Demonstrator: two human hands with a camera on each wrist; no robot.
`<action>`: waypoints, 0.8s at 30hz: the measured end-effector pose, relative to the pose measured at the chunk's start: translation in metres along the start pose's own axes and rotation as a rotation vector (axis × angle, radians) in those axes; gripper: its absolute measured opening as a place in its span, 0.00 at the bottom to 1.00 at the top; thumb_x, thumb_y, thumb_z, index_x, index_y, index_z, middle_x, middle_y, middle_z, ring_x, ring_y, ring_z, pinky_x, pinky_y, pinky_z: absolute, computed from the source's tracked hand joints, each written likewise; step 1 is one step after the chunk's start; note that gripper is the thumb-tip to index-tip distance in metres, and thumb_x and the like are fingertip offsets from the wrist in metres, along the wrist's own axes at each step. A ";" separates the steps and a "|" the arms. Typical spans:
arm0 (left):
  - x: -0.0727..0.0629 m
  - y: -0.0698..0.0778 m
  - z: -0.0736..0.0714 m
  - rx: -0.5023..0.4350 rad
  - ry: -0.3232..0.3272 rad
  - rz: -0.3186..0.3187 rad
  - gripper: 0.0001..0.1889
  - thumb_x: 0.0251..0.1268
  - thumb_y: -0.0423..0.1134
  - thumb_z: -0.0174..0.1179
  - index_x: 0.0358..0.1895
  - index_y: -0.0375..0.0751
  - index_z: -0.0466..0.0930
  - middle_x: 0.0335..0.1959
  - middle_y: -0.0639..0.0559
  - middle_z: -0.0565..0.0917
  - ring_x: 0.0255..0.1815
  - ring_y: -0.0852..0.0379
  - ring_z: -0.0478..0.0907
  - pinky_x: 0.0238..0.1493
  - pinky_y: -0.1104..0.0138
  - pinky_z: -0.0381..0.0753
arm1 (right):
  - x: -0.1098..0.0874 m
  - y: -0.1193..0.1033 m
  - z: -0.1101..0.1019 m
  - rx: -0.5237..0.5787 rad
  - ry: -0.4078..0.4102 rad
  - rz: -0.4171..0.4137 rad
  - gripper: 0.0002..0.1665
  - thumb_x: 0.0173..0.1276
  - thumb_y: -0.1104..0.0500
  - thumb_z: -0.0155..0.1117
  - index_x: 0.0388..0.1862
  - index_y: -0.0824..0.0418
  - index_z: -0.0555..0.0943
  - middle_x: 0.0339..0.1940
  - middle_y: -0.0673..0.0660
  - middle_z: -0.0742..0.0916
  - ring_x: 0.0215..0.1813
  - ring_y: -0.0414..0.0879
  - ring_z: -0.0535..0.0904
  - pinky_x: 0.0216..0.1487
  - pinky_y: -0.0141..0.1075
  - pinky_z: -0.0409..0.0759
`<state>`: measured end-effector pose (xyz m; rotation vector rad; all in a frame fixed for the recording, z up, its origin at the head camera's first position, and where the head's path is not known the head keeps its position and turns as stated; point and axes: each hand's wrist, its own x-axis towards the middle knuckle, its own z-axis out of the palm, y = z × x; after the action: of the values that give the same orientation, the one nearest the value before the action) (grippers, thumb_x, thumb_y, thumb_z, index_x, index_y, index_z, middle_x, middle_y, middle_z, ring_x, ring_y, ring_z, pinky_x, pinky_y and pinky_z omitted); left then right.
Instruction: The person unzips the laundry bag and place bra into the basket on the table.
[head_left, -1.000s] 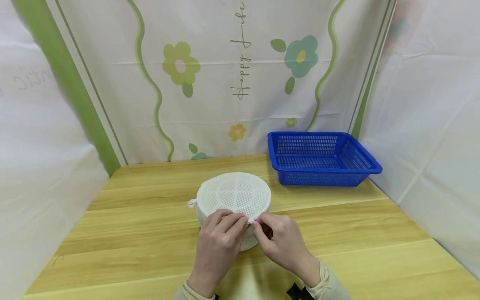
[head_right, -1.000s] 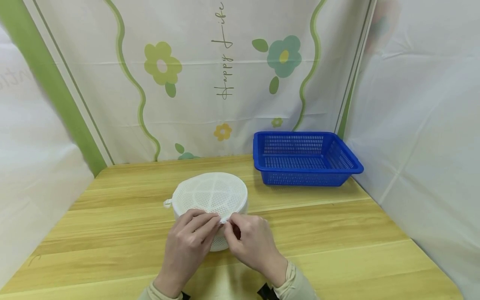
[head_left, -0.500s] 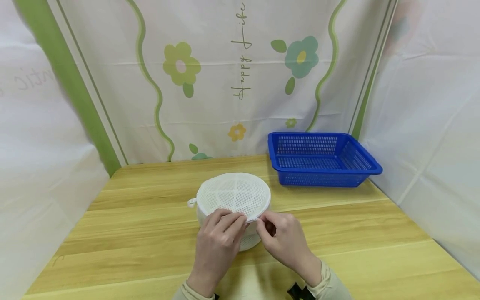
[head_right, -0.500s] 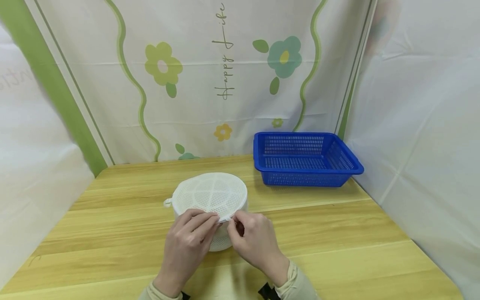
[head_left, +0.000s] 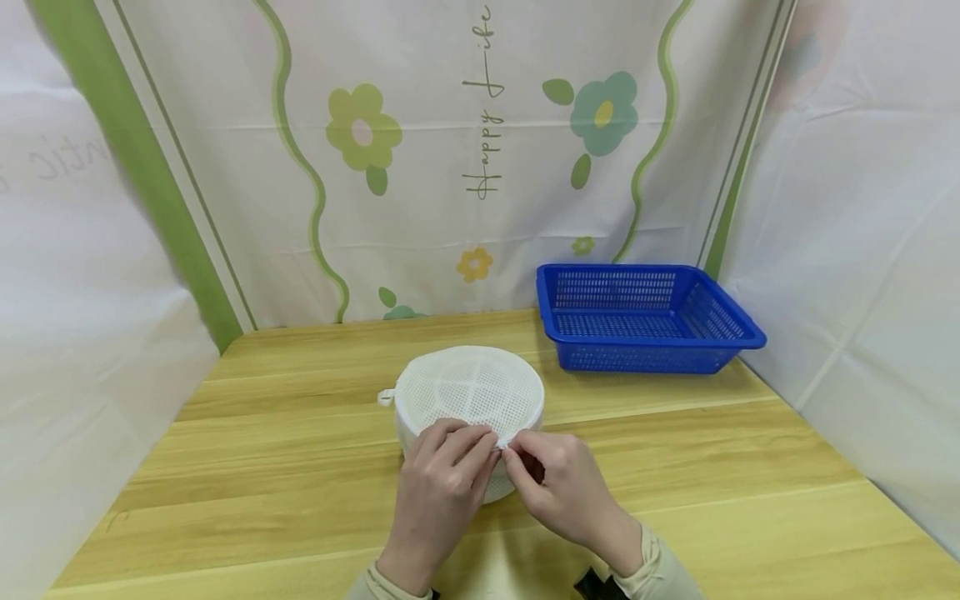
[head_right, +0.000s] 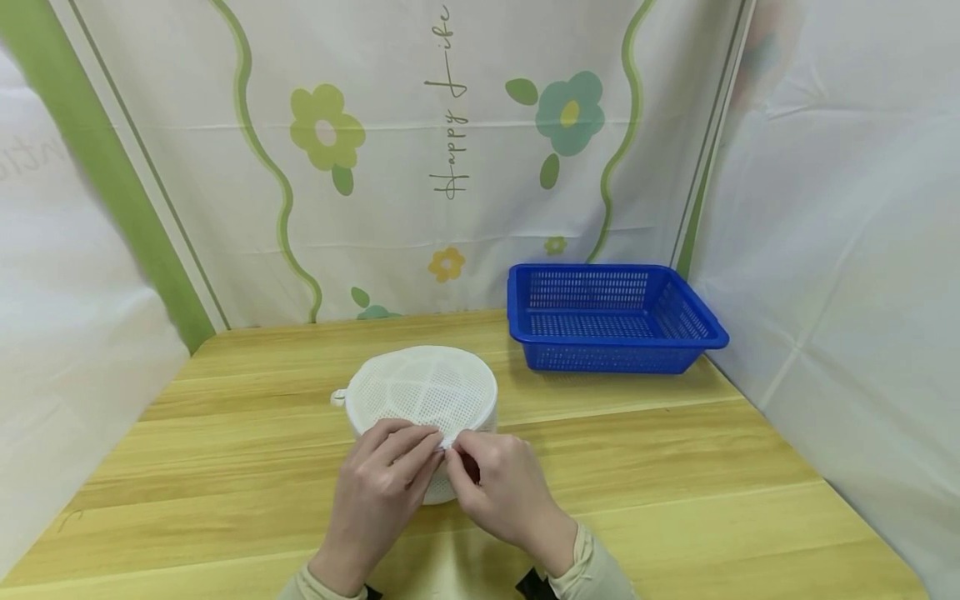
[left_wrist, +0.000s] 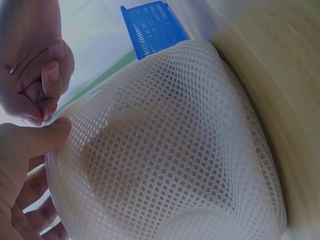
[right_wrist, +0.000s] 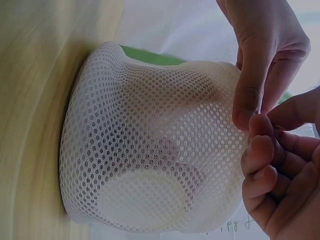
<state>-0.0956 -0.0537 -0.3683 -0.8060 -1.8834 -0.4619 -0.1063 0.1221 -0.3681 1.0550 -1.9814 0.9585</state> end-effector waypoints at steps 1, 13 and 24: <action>0.000 0.000 0.000 0.001 -0.001 0.001 0.07 0.55 0.33 0.69 0.37 0.37 0.89 0.37 0.50 0.87 0.39 0.49 0.80 0.44 0.59 0.80 | 0.000 0.000 0.000 -0.003 0.001 -0.001 0.11 0.61 0.68 0.62 0.24 0.53 0.78 0.16 0.40 0.71 0.19 0.28 0.63 0.17 0.17 0.61; -0.001 0.000 -0.001 0.014 -0.030 -0.011 0.07 0.54 0.33 0.70 0.37 0.37 0.89 0.38 0.50 0.87 0.40 0.50 0.80 0.45 0.59 0.80 | -0.001 0.000 0.001 -0.008 -0.007 0.004 0.11 0.60 0.68 0.63 0.24 0.52 0.78 0.16 0.40 0.72 0.19 0.27 0.64 0.18 0.17 0.62; 0.001 -0.001 -0.001 0.035 -0.049 0.001 0.08 0.53 0.32 0.71 0.37 0.37 0.89 0.38 0.50 0.87 0.40 0.49 0.79 0.46 0.60 0.80 | 0.001 0.001 -0.001 -0.010 -0.019 0.004 0.11 0.60 0.68 0.62 0.24 0.53 0.79 0.16 0.41 0.72 0.17 0.32 0.66 0.18 0.17 0.62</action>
<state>-0.0956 -0.0545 -0.3671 -0.8015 -1.9315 -0.4111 -0.1078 0.1231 -0.3670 1.0585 -2.0030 0.9429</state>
